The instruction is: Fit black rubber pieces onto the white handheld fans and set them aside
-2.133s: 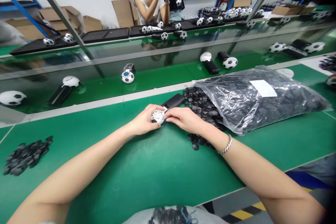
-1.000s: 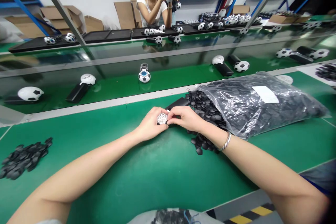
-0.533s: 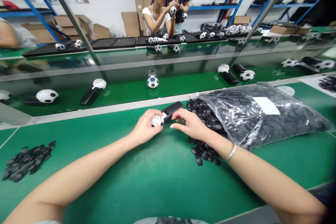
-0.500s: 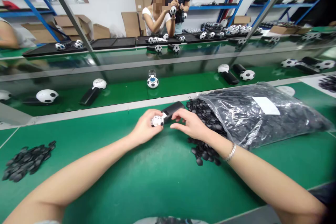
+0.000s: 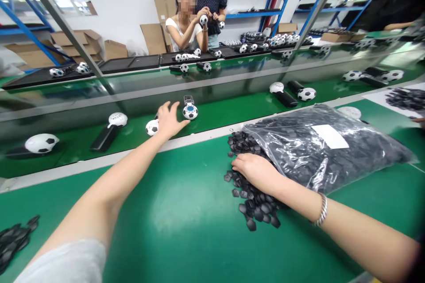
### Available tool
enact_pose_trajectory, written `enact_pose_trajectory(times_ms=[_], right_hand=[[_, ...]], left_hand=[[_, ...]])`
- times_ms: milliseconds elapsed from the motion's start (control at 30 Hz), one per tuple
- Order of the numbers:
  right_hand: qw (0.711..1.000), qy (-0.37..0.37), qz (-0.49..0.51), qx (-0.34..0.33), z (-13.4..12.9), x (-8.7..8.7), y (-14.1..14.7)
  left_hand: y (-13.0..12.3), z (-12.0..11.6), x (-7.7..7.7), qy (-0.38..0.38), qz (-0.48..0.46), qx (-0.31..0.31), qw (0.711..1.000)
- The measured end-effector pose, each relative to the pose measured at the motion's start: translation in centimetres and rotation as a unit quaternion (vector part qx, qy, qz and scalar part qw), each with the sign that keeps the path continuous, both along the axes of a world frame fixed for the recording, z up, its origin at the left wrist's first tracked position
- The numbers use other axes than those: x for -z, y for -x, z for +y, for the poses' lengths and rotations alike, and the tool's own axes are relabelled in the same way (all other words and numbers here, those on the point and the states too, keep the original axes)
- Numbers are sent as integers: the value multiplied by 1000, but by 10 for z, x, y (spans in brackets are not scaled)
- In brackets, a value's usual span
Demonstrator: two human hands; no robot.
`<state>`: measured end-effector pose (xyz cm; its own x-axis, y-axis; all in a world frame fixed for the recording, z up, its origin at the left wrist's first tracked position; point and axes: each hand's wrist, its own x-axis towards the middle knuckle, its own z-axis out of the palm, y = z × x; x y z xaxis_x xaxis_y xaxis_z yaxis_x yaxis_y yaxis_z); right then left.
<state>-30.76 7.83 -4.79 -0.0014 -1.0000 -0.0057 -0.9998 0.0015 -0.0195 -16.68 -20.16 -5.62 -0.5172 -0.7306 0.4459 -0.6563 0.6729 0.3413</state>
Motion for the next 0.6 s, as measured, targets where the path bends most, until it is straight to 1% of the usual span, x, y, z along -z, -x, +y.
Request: enact_pose_trajectory(times_ms=[67, 100, 167, 233, 300, 333, 367, 433, 467, 500, 533, 567, 600], right_hand=[[1000, -23, -3, -19, -3, -5, 1], [999, -36, -12, -33, -5, -8, 2], [996, -53, -39, -56, -7, -12, 4], [994, -53, -66, -63, -9, -16, 6], [994, -37, -90, -58, -8, -18, 8], [993, -27, -104, -56, -7, -18, 9], [992, -15, -117, -54, -5, -18, 8], [988, 16, -145, -47, 1, -17, 3], [986, 30, -160, -46, 5, -17, -2], [982, 43, -177, -47, 11, -17, -7], [978, 53, -194, -48, 16, -17, -13], [974, 60, -214, -51, 22, -18, -20], [969, 68, -233, -53, 29, -19, -26]], left_hand=[[34, 3, 1, -95, -1, 18, 995], [49, 4, 0, -121, -3, 25, 992], [69, 9, -6, -141, -3, 37, 989], [71, 21, -22, -130, 5, 48, 990], [54, 43, -46, -107, 11, 63, 992], [38, 58, -60, -92, 10, 71, 993], [20, 75, -73, -61, -6, 90, 994], [-19, 116, -95, -7, -68, 103, 992], [-37, 137, -101, 7, -110, 105, 988], [-52, 157, -105, 10, -153, 105, 983], [-64, 175, -105, 4, -195, 108, 975], [-72, 190, -102, 1, -227, 114, 967], [-76, 201, -96, 7, -246, 125, 961]])
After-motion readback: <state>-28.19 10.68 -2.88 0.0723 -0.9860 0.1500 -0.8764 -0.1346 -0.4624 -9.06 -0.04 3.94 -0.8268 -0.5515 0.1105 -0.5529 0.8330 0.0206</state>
